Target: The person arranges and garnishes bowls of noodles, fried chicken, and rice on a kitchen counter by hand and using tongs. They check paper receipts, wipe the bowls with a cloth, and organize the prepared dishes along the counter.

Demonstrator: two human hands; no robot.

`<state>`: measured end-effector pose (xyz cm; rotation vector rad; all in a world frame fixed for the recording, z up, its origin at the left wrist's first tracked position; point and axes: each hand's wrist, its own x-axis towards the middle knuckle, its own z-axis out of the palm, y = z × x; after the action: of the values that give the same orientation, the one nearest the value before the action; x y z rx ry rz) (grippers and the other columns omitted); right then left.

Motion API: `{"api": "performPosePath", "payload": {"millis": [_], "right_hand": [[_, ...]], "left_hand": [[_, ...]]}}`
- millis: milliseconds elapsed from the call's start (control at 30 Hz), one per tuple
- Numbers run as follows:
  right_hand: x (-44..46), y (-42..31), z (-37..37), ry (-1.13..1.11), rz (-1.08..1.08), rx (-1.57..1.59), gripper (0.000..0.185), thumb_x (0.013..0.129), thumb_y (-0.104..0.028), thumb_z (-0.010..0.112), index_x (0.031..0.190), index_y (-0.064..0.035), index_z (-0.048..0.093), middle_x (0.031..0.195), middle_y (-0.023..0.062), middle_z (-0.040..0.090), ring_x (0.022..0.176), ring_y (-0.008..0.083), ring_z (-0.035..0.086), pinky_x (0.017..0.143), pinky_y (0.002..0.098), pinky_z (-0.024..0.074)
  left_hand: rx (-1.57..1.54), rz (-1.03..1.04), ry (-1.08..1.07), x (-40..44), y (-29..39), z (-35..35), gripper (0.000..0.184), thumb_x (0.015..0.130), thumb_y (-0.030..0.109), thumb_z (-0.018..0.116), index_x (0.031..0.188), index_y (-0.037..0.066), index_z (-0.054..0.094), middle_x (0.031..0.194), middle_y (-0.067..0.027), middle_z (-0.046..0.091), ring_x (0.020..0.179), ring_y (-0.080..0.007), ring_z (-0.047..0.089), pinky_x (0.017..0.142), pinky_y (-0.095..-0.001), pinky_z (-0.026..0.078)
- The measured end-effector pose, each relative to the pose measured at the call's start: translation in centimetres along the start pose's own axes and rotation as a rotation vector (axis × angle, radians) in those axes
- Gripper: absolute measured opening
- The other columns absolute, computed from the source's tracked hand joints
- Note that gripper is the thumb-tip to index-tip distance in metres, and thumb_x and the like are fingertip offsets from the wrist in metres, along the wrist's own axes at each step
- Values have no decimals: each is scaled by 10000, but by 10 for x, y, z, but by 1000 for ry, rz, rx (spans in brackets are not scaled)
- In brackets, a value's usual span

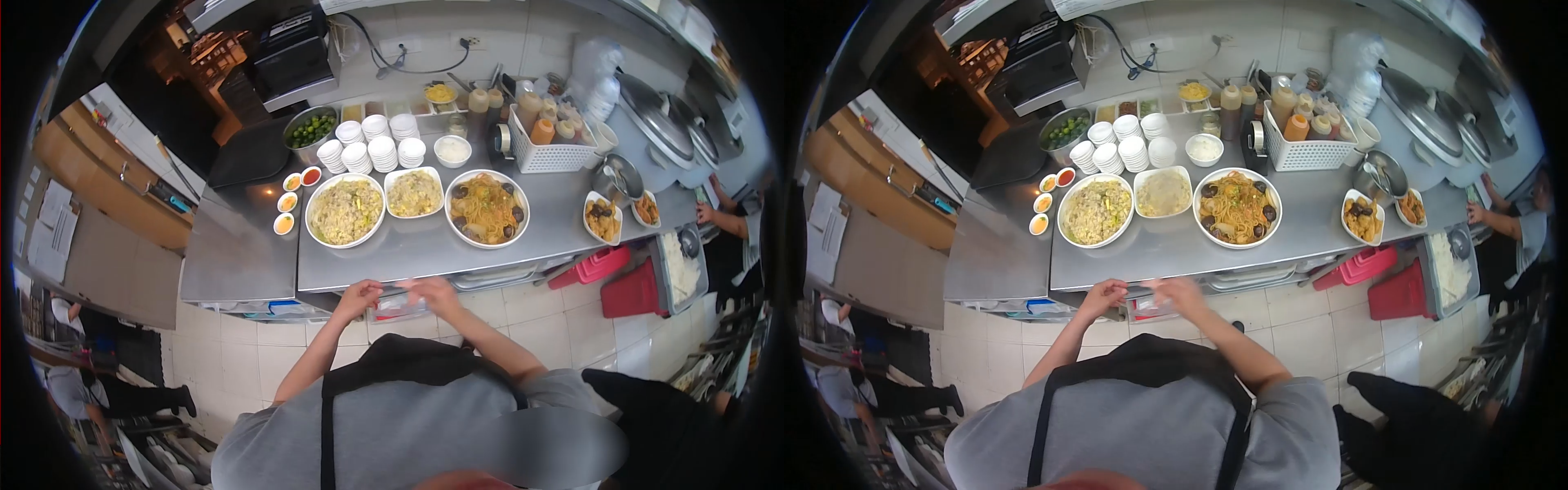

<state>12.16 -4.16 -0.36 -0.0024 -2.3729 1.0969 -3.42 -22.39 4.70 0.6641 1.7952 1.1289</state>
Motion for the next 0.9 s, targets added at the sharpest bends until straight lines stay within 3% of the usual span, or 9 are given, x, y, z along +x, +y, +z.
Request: {"api": "performPosePath", "payload": {"millis": [100,200,233,300,333,433,667,733,900], "right_hand": [[-30,49,-48,434,215,579,338,891,-165,386,647,-32,580,716,93,635,694,187,604,649,304,463],[-27,50,-158,734,614,-152,356,911,-223,361,722,-9,574,672,113,636,702,239,598,667,337,461],[-21,65,-205,811,630,-652,334,894,-241,375,748,-17,575,682,119,632,704,300,581,664,392,442],[-18,116,-229,744,618,-565,266,854,-265,429,824,-55,589,779,103,621,804,323,558,683,420,417],[-21,152,-227,683,490,-991,231,804,-260,492,881,-73,603,787,97,619,837,309,557,709,393,428],[-23,117,-233,928,356,-810,200,747,-216,554,884,-88,624,842,85,625,870,286,560,741,359,432],[-140,130,-119,1118,865,60,195,759,-234,633,733,-41,640,500,49,556,448,114,498,498,250,419],[-161,149,-94,1059,1235,629,241,765,-310,637,830,-78,637,639,13,566,561,93,492,517,233,385],[-166,192,-45,1107,1129,1043,505,762,-398,599,1173,-135,467,1069,14,510,935,171,460,779,366,394]], "left_hand": [[-16,-41,42,1,-12,1,255,807,164,596,1009,12,564,731,-46,593,648,-99,560,596,-229,458],[9,-14,1,4,-34,10,259,807,167,596,1021,26,563,757,-37,603,684,-94,567,621,-221,447],[64,-19,-53,2,-18,21,252,811,170,588,1024,37,564,781,-33,607,713,-96,571,611,-221,444],[45,4,-95,13,-19,29,248,819,174,577,1031,47,561,823,-31,605,736,-96,567,608,-229,448],[67,-21,-135,15,-14,33,248,819,174,577,1031,47,561,823,-31,605,736,-96,567,608,-229,448],[142,-43,-146,25,5,41,269,827,183,572,1054,39,550,858,-44,604,745,-107,574,632,-231,453],[231,-44,-168,18,24,46,303,846,197,556,1088,17,527,938,-74,600,789,-118,579,688,-233,462],[274,-33,-186,16,28,47,298,846,182,555,1090,13,524,961,-84,595,808,-129,582,701,-236,463],[352,-17,-221,3,48,54,292,846,159,554,1092,5,520,981,-92,587,832,-149,584,724,-246,466]]}}
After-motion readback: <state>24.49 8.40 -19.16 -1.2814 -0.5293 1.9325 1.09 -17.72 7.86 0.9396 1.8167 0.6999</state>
